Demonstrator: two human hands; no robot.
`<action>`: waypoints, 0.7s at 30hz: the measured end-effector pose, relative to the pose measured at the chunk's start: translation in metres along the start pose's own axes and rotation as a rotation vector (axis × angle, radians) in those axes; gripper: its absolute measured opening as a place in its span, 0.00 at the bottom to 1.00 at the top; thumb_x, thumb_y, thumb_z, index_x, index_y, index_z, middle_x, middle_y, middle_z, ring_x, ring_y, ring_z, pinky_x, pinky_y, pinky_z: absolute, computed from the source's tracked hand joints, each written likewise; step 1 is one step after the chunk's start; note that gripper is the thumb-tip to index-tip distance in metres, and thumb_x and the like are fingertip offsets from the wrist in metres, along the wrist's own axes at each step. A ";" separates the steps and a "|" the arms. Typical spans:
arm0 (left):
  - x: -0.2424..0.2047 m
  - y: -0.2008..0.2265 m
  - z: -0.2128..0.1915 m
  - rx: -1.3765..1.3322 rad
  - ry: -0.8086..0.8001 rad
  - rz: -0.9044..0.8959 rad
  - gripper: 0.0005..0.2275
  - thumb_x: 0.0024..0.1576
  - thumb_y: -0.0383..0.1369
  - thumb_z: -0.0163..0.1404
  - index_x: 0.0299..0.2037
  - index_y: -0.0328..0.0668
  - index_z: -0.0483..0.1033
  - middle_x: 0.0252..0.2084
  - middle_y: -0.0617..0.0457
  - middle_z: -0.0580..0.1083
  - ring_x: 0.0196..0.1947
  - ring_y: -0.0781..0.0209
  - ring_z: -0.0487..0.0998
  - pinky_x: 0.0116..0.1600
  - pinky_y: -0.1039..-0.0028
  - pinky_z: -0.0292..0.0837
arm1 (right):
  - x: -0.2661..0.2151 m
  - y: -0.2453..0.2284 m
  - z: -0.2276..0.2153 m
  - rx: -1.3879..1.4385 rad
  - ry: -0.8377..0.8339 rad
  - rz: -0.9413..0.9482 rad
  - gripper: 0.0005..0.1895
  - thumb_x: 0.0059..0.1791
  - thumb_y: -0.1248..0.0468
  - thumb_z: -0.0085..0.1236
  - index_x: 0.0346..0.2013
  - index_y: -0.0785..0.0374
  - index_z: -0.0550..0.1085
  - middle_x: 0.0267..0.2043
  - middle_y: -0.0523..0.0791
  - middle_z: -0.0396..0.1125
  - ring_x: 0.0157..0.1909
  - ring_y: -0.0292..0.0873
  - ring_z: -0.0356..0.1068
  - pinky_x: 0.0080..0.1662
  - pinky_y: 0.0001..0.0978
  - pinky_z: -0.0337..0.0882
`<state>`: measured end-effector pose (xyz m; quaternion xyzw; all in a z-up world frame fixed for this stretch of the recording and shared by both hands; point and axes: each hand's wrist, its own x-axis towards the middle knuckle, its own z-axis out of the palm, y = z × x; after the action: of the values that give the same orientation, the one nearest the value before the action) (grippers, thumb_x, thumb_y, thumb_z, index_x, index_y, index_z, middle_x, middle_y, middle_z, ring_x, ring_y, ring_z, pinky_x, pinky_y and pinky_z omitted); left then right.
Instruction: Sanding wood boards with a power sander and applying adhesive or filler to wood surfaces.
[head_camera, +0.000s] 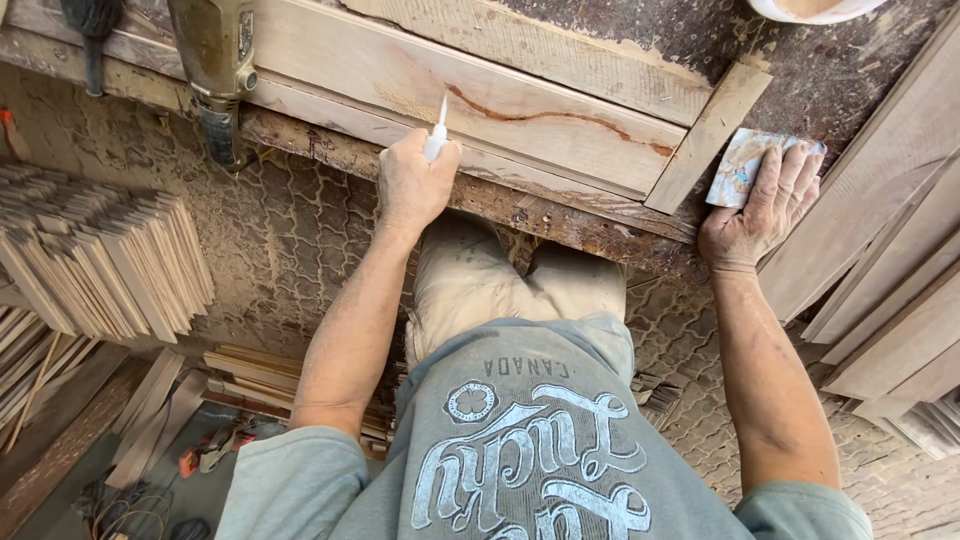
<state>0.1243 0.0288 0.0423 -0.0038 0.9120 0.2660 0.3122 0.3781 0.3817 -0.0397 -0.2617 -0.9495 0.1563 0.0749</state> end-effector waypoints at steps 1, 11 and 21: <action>0.000 0.005 -0.004 -0.007 0.011 -0.019 0.13 0.60 0.36 0.51 0.23 0.44 0.66 0.19 0.59 0.65 0.17 0.66 0.63 0.22 0.72 0.62 | 0.001 -0.001 -0.001 0.005 -0.007 0.007 0.28 0.55 0.67 0.52 0.71 0.68 0.69 0.76 0.57 0.52 0.77 0.61 0.45 0.74 0.58 0.43; -0.045 0.018 0.040 0.040 -0.124 0.033 0.13 0.50 0.42 0.57 0.31 0.38 0.81 0.28 0.35 0.77 0.34 0.32 0.80 0.35 0.50 0.72 | 0.016 0.004 0.002 -0.012 0.171 -0.153 0.34 0.44 0.73 0.51 0.67 0.63 0.71 0.69 0.56 0.62 0.71 0.63 0.56 0.67 0.57 0.54; -0.017 0.117 0.097 -0.175 0.018 0.741 0.16 0.50 0.39 0.64 0.44 0.41 0.81 0.40 0.41 0.78 0.45 0.39 0.80 0.49 0.52 0.78 | 0.092 -0.016 -0.029 0.525 0.389 0.343 0.23 0.52 0.69 0.45 0.58 0.51 0.77 0.56 0.49 0.74 0.59 0.54 0.72 0.60 0.45 0.72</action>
<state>0.1723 0.1739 0.0443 0.2973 0.8281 0.4376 0.1855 0.2989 0.4236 -0.0009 -0.4137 -0.7873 0.3524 0.2912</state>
